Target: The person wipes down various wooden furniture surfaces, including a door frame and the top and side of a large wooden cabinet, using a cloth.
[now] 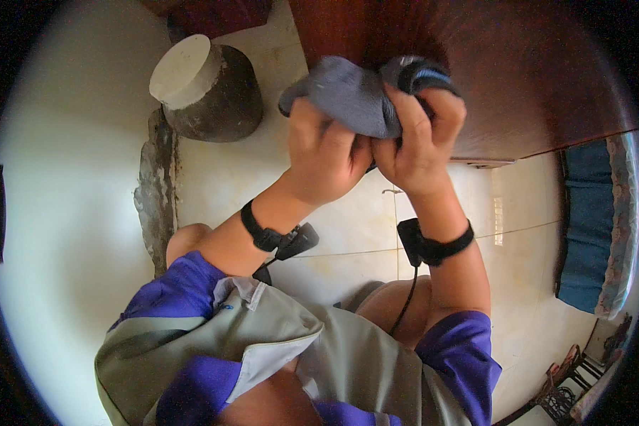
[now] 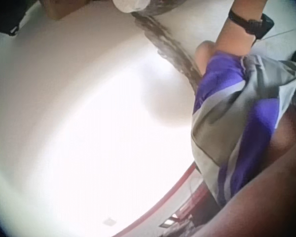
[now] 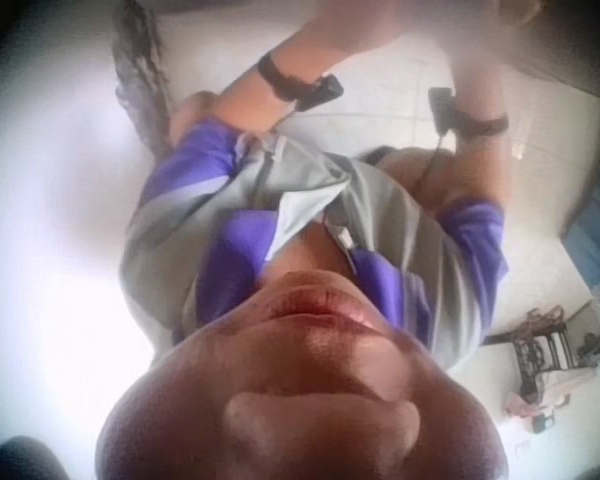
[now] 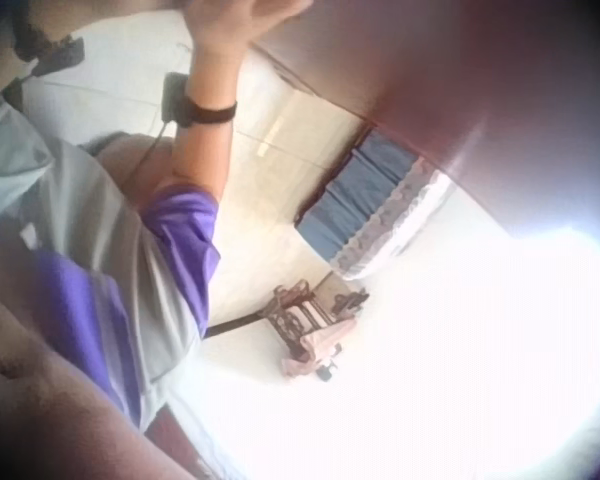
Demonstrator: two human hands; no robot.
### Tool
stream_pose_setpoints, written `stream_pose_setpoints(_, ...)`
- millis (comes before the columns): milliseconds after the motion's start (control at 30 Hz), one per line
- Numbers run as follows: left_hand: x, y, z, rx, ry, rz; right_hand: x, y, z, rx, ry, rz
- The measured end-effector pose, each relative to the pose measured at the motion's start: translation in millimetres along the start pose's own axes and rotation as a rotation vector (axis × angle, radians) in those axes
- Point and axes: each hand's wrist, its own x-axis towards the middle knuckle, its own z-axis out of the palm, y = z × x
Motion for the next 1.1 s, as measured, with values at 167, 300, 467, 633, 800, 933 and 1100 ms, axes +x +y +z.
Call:
stream_pose_setpoints(167,-107,-14,32,0.093,-0.168,-0.049,-83,11,31,0.009,-0.13,-0.036)
stream_pose_setpoints(300,-134,-12,30,-0.002,-0.274,-0.249,-104,1,35,-0.004,-0.299,-0.007)
stream_pose_setpoints(467,-74,-11,11,-0.011,-0.126,-0.095,-49,-10,16,0.052,-0.322,0.085)
stream_pose_setpoints(633,15,-12,-26,0.066,0.123,-0.035,22,-23,-2,0.109,-0.035,0.048)
stream_pose_setpoints(800,11,-44,-22,-0.088,0.084,-0.4,29,-33,9,0.116,-0.142,-0.048)
stream_pose_setpoints(933,-25,-41,3,-0.576,0.169,-0.56,13,-37,27,0.21,-0.27,-0.047)
stream_pose_setpoints(1100,-143,-72,45,-0.764,0.148,-0.937,-44,-38,49,-0.023,-0.692,-0.214)
